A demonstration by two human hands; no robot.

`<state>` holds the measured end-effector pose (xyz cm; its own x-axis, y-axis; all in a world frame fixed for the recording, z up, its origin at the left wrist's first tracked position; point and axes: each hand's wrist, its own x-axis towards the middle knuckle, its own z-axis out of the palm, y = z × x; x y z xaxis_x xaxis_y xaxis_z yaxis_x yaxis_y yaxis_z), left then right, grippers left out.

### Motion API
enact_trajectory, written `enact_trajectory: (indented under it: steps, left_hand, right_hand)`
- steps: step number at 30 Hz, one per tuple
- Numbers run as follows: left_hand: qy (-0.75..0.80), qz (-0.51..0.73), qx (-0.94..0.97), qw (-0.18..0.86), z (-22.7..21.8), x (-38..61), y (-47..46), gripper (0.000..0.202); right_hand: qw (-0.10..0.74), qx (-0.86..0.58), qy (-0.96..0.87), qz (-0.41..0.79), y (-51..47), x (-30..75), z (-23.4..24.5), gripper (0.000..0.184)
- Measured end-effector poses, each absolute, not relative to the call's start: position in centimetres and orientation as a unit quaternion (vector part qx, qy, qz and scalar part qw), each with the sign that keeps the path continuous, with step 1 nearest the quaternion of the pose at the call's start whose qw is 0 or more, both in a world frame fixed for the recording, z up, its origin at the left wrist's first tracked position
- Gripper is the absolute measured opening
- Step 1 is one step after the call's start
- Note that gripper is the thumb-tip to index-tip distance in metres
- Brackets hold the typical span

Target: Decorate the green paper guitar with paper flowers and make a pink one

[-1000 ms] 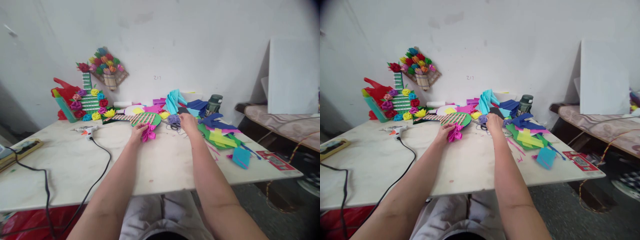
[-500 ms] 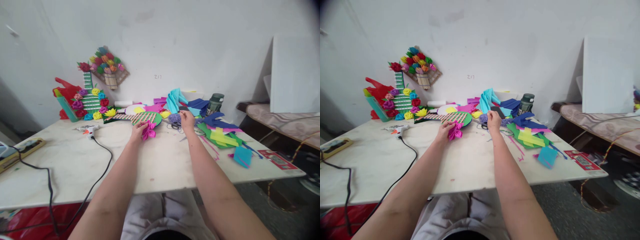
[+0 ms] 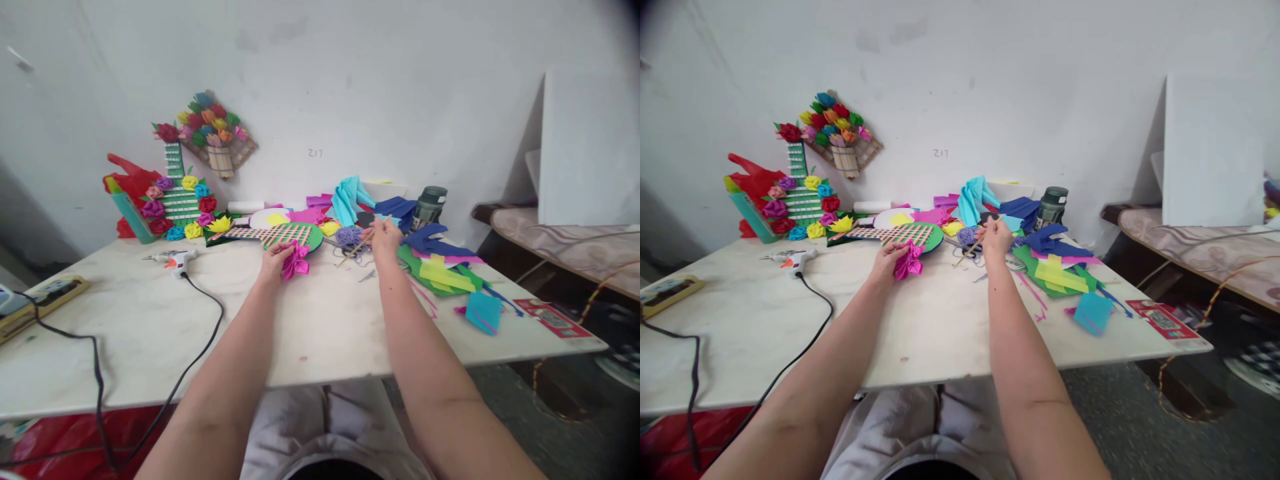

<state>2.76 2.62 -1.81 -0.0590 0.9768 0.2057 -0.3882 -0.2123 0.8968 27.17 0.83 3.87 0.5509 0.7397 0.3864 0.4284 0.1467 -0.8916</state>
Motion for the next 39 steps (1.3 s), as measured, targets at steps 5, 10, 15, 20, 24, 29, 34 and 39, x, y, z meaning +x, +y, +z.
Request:
enact_trajectory:
  steps: [5, 10, 15, 20, 24, 29, 34, 39]
  left_hand:
    - [0.341, 0.647, 0.430, 0.530, -1.9, 2.8, 2.7, 0.032]
    - [0.342, 0.646, 0.435, 0.526, -1.9, 2.7, 2.9, 0.032]
    - [0.347, 0.642, 0.445, 0.519, -1.8, 2.7, 2.8, 0.031]
    - [0.368, 0.635, 0.458, 0.502, -1.6, 2.8, 2.6, 0.035]
    - [0.353, 0.627, 0.495, 0.486, -1.5, 3.0, 2.3, 0.037]
    - [0.343, 0.603, 0.542, 0.474, -1.2, 3.2, 1.8, 0.036]
    - [0.351, 0.594, 0.566, 0.452, -1.5, 3.2, 2.0, 0.032]
    - [0.349, 0.586, 0.578, 0.448, -1.8, 3.2, 2.3, 0.032]
  right_hand:
    - [0.564, -0.702, -0.422, -0.107, -0.6, 28.3, 4.2, 0.039]
    - [0.602, -0.632, -0.484, -0.060, -0.5, 26.7, 4.7, 0.046]
    - [0.527, -0.615, -0.576, 0.113, 1.9, 24.6, 2.2, 0.034]
    - [0.418, -0.566, -0.685, 0.192, 2.7, 22.0, -0.1, 0.037]
    - [0.435, -0.542, -0.708, 0.125, 1.7, 21.0, 0.6, 0.039]
    - [0.386, -0.531, -0.751, 0.076, 1.0, 21.2, 1.1, 0.033]
    - [0.405, -0.528, -0.743, -0.065, 1.5, 22.5, 0.6, 0.028]
    - [0.475, -0.517, -0.709, -0.064, 1.7, 22.9, 1.1, 0.033]
